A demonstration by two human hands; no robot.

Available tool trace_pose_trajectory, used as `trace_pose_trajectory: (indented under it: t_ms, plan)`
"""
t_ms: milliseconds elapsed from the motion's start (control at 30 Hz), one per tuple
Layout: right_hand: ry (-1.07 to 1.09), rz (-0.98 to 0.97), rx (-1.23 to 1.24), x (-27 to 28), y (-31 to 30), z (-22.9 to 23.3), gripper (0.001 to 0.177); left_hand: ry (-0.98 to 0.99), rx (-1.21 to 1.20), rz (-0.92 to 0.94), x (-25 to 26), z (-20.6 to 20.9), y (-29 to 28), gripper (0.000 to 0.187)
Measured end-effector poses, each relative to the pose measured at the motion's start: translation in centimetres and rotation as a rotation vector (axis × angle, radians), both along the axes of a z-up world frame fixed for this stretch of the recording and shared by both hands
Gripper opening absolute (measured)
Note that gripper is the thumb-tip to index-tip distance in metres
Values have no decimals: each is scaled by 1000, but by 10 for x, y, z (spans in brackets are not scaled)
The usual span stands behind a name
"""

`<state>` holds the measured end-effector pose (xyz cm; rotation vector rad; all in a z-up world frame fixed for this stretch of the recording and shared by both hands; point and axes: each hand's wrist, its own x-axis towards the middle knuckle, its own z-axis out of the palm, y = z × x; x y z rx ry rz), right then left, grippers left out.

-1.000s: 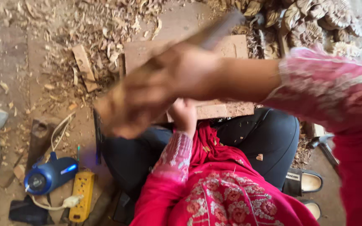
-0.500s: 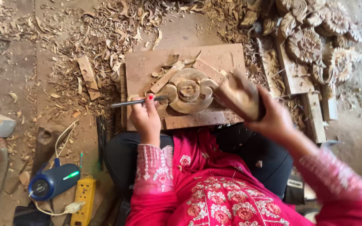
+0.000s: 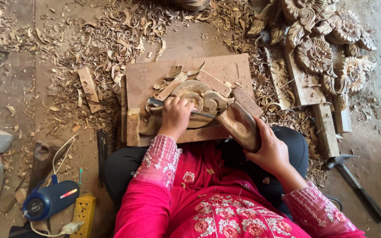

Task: The person carves a floral design into a wooden board using a chisel and mallet. They repeatedly strike the chisel to shape the wood, occasionally adjusting their grip and the position of the board.

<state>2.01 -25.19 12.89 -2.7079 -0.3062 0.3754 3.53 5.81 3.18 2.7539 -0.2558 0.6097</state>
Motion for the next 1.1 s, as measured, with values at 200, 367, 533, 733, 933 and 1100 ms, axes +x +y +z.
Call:
trace_pose_trajectory:
  t_ms: [200,367,533,733,933,1100]
  plan:
    - [1,-6,21,-1,1,1,111,30,101,130,12,-16,7,14]
    - [-20,5,35,-1,0,3,109,-65,-108,227,30,-6,22,25]
    - [-5,-11,15,-1,2,3,109,354,-61,40,27,-1,16,35]
    - [-3,-18,9,-2,1,2,109,134,-82,-15,22,-2,10,22]
    - [-54,5,24,-2,1,0,109,509,-233,43,40,5,13,17]
    - [-63,9,42,-3,0,0,109,545,-345,125,53,7,16,10]
